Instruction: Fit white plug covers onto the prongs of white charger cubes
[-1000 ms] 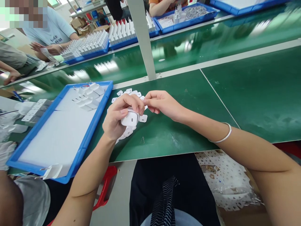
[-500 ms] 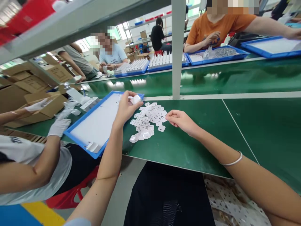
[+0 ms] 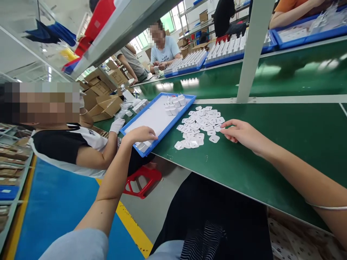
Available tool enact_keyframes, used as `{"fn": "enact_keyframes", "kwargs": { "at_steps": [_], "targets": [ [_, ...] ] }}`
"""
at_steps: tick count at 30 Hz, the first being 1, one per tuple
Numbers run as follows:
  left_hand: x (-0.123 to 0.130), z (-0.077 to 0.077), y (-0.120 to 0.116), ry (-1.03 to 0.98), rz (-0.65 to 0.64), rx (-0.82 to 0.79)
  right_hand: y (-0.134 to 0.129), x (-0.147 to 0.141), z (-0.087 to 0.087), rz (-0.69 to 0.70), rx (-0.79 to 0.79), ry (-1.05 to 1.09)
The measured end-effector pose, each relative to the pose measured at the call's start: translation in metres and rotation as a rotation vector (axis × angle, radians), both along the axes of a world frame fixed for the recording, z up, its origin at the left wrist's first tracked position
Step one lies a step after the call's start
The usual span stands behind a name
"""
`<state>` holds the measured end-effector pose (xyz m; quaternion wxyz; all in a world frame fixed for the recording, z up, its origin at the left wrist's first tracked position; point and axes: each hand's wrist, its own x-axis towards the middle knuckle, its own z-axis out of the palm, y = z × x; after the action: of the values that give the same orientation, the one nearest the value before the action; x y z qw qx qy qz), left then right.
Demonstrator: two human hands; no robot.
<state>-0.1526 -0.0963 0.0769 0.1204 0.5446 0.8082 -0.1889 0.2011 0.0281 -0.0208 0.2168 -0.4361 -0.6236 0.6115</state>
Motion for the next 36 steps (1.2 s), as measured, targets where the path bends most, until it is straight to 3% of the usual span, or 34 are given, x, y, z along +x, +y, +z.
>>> {"fn": "enact_keyframes", "kwargs": {
  "at_steps": [7, 13, 15, 18, 22, 25, 28, 32, 34, 36],
  "targets": [
    [-0.007, -0.002, 0.0, 0.003, 0.013, -0.165, 0.0, -0.002, -0.004, -0.014, -0.021, -0.025],
    [0.028, 0.001, 0.007, 0.163, 0.009, -0.122, 0.001, -0.003, -0.004, -0.039, -0.027, -0.018],
    [0.05, 0.002, 0.012, 0.216, -0.081, -0.008, 0.001, -0.004, -0.003, -0.061, -0.014, 0.006],
    [0.087, 0.0, 0.029, 0.173, -0.335, 0.254, 0.002, -0.005, 0.0, -0.116, 0.016, 0.058],
    [0.135, -0.011, 0.077, -0.137, -0.678, 0.418, 0.008, -0.005, 0.002, -0.19, 0.079, 0.106],
    [0.159, -0.025, 0.117, -0.355, -0.783, 0.434, 0.016, -0.004, 0.001, -0.227, 0.121, 0.136],
    [0.166, -0.044, 0.141, -0.504, -0.848, 0.462, 0.023, -0.002, -0.002, -0.254, 0.173, 0.128],
    [0.158, -0.067, 0.148, -0.441, -0.919, 0.517, 0.034, 0.001, 0.001, -0.245, 0.32, 0.055],
    [0.153, -0.072, 0.149, -0.43, -0.947, 0.544, 0.05, 0.015, 0.011, -0.231, 0.458, -0.096],
    [0.15, -0.073, 0.153, -0.422, -0.977, 0.561, 0.07, 0.046, 0.024, -0.37, 0.665, -0.395]
  ]
}}
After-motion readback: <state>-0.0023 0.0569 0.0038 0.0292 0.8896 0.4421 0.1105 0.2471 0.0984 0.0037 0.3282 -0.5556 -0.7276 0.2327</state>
